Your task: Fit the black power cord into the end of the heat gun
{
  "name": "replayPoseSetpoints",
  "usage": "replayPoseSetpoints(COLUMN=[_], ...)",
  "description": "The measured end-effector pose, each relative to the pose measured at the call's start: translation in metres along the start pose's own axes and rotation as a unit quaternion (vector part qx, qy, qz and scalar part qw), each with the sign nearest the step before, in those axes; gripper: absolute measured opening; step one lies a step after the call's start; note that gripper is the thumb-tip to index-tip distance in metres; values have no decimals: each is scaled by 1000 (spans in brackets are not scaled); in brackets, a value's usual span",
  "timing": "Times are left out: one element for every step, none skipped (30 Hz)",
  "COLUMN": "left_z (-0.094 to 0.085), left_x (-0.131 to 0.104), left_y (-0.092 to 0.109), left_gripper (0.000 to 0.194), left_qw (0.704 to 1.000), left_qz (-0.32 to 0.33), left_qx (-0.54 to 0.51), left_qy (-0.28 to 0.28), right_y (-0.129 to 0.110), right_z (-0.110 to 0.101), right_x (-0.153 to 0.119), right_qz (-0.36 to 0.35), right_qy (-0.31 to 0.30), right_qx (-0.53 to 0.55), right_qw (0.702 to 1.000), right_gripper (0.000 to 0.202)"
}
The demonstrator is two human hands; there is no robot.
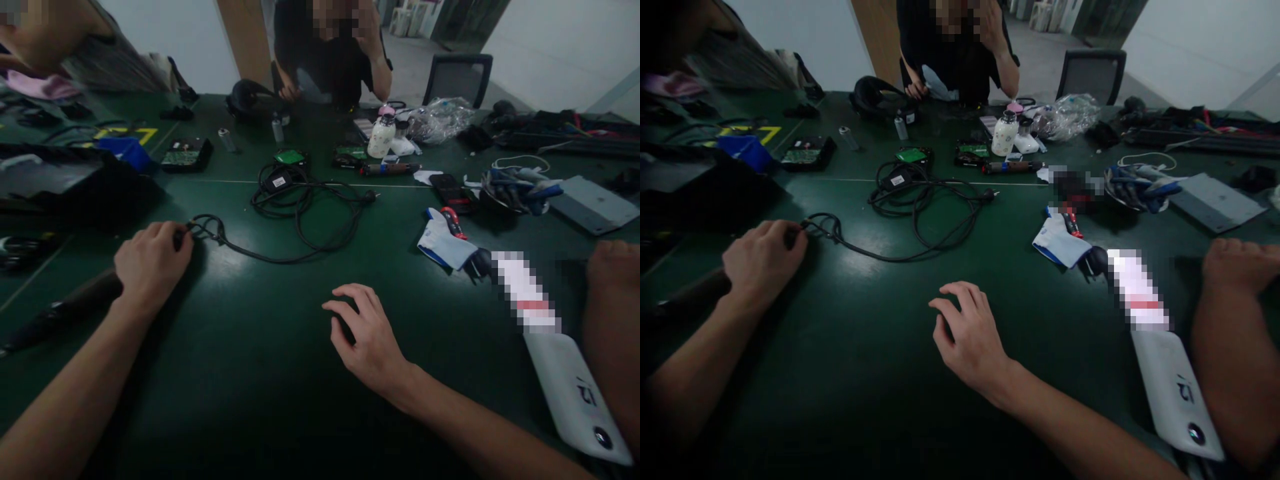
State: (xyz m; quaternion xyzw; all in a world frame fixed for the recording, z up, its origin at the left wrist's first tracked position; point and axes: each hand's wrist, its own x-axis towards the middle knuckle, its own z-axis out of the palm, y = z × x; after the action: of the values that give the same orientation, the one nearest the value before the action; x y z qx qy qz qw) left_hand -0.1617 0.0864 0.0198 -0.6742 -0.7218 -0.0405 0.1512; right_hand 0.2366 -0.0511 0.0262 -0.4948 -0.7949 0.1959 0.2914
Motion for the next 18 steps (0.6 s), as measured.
replayPoseSetpoints(left_z=[3,6,9,11,13,15,15,15,15,14,13,12,11,10,9,7,5,3], left_x=[2,5,6,8,9,10,11,11,10,10,8,7,6,4,2,1,-1,-2], left_y=[-10,-19,-28,-35,-40,-44,-47,-48,-48,-47,-45,-43,-40,-36,-32,-28,-22,-16], left_gripper=[54,56,57,58,59,59,60,60,61,60,60,60,59,58,57,56,55,54], left_qw=[1000,999,998,997,996,994,994,993,993,994,995,996,997,998,998,999,999,999], left_qz=[-20,-38,-58,-74,-88,-98,-105,-106,-103,-96,-84,-71,-58,-47,-39,-32,-26,-16], left_qx=[5,9,10,8,6,5,4,4,4,5,8,11,15,19,22,24,24,22], left_qy=[-8,-20,-25,-27,-33,-37,-42,-48,-52,-53,-52,-49,-44,-40,-34,-29,-26,-25], right_y=[0,0,0,0,0,1,1,1,1,1,0,0,0,0,0,0,0,-1], right_z=[0,0,-1,-1,-1,-1,-1,-1,0,0,0,0,1,1,1,1,2,2], right_x=[0,0,0,0,0,0,0,0,-1,-1,-1,-1,-1,-1,-1,-1,0,0], right_qz=[2,3,4,5,6,7,7,7,5,5,2,3,4,2,0,-2,-5,-7], right_qy=[-1,-1,-2,-2,-3,-5,-6,-6,-4,-5,-1,-1,-1,-1,-1,-1,0,1], right_qx=[2,4,5,6,7,7,8,8,7,7,8,8,8,7,7,6,6,6], right_qw=[1000,1000,1000,1000,1000,1000,1000,1000,1000,1000,1000,1000,1000,1000,1000,1000,1000,1000], right_gripper=[28,28,27,27,27,27,27,26,26,26,25,25,25,25,25,25,25,25])
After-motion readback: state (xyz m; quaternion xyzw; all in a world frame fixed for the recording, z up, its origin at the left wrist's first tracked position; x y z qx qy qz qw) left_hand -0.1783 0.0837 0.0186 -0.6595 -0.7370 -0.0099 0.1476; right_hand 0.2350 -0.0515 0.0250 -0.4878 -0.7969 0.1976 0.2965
